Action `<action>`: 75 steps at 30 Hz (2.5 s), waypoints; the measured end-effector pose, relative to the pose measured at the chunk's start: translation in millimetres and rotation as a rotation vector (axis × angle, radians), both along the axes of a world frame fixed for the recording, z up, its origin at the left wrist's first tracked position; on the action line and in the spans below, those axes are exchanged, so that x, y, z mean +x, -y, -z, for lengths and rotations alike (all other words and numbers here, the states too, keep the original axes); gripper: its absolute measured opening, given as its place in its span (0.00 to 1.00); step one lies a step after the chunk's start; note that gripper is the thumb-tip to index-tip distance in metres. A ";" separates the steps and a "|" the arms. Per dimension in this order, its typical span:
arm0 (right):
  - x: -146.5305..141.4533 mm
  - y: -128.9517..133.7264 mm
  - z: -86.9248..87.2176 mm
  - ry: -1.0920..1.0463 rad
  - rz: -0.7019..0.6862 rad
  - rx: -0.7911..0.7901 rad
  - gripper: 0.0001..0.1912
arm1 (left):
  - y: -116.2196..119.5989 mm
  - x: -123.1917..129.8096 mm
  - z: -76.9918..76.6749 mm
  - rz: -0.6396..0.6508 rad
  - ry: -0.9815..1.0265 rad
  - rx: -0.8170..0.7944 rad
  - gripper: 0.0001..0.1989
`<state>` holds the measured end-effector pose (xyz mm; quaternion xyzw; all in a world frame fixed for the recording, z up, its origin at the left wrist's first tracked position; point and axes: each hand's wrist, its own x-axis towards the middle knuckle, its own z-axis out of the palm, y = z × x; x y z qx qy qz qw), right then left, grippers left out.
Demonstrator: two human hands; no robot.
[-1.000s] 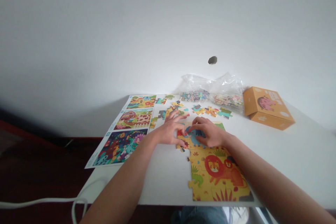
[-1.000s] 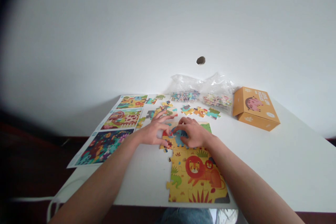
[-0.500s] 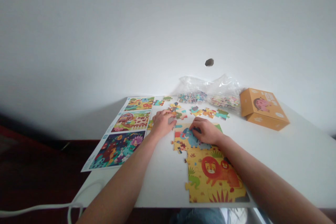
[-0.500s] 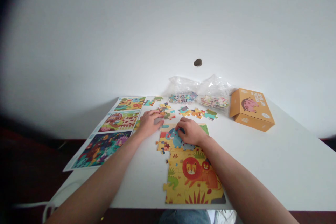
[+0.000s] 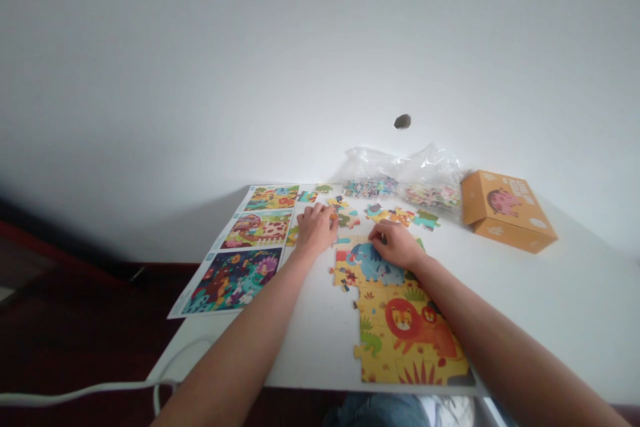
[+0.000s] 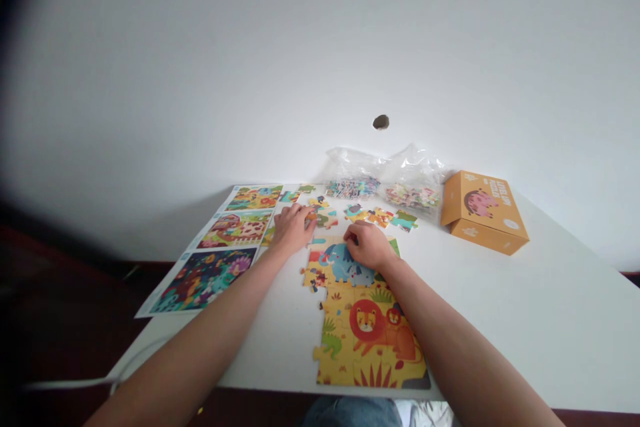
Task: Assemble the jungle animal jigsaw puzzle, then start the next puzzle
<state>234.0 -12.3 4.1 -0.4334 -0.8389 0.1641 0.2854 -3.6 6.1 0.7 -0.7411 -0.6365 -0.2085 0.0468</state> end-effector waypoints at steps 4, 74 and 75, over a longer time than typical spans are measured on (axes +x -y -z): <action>-0.7 1.5 -2.8 -0.010 -0.004 -0.008 0.09 | -3.6 -6.1 2.0 0.106 -0.021 -0.056 0.19; -5.1 5.0 -3.0 0.314 0.430 -0.083 0.27 | 11.9 7.3 -7.9 -0.012 0.066 0.011 0.17; -5.3 5.5 -3.5 0.318 0.404 -0.079 0.27 | 6.3 4.3 -4.2 -0.016 0.075 0.048 0.18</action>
